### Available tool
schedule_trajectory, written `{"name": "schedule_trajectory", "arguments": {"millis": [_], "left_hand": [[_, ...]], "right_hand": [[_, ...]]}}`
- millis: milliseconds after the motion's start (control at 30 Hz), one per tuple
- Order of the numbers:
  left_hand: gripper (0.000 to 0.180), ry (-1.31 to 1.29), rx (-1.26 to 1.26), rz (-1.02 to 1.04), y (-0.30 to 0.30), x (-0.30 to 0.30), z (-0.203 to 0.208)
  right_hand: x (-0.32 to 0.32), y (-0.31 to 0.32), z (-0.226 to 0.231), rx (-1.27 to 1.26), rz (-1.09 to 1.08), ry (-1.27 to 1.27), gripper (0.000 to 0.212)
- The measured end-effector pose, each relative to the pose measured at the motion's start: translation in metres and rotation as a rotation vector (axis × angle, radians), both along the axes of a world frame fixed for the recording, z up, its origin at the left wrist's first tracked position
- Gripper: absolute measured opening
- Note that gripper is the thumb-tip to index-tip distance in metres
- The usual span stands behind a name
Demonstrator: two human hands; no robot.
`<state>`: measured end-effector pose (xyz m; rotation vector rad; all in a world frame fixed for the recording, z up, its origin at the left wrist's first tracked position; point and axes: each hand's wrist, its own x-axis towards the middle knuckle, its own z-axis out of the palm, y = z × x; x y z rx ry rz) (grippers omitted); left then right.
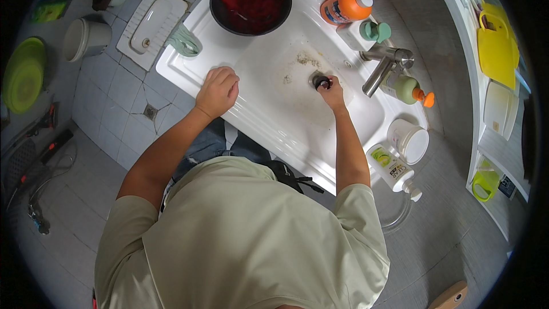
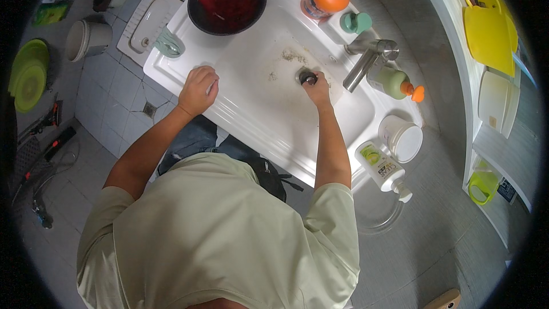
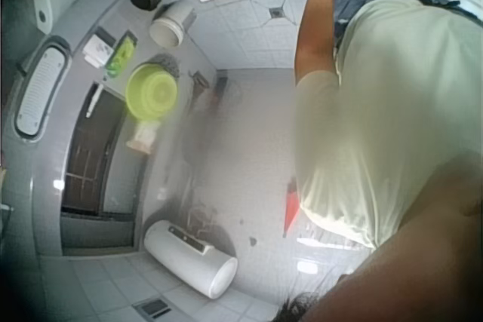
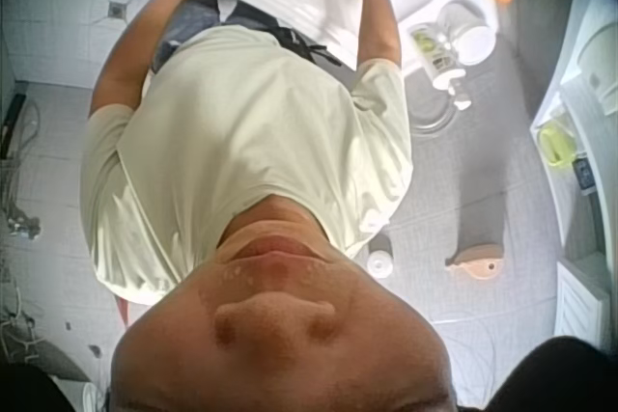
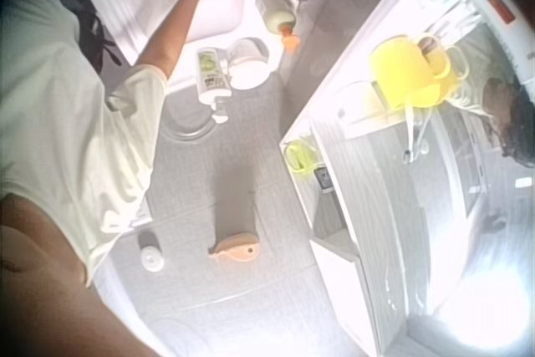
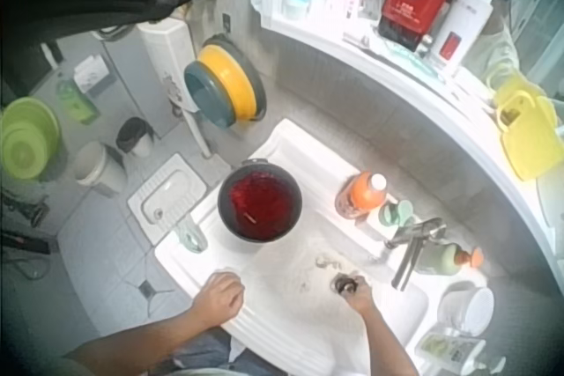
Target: The person removes a sink drain stopper, cleans it under running water, and scrubs it with a cloth over a bucket. They then rinse the stopper again and reinstall it into the sink drain.
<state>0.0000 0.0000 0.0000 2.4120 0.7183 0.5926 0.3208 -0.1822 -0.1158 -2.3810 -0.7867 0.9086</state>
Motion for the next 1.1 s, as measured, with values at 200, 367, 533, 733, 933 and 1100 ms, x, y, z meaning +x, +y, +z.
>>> {"name": "schedule_trajectory", "arguments": {"millis": [200,367,533,733,933,1100], "left_hand": [[0.014,-0.012,0.020,0.002,0.005,0.001,0.000],[0.014,-0.020,0.034,0.003,0.004,0.002,0.000],[0.014,-0.010,0.006,0.003,0.002,0.000,0.000],[0.015,0.012,-0.062,-0.097,0.000,0.010,0.006],[0.025,-0.094,-0.458,-0.199,-0.032,0.093,-0.043],[0.037,-0.064,-0.664,-0.101,-0.087,0.177,-0.110]], "right_hand": [[0.000,0.009,0.004,0.025,-0.001,-0.011,0.044],[0.001,0.005,0.000,0.028,0.008,-0.028,0.044],[-0.001,0.004,0.001,0.035,0.005,-0.033,0.044],[0.002,-0.003,-0.017,0.058,0.054,-0.116,0.048],[-0.008,-0.012,-0.021,0.146,-0.088,-0.052,0.046],[-0.016,-0.009,-0.016,0.194,-0.152,-0.015,0.047]]}}
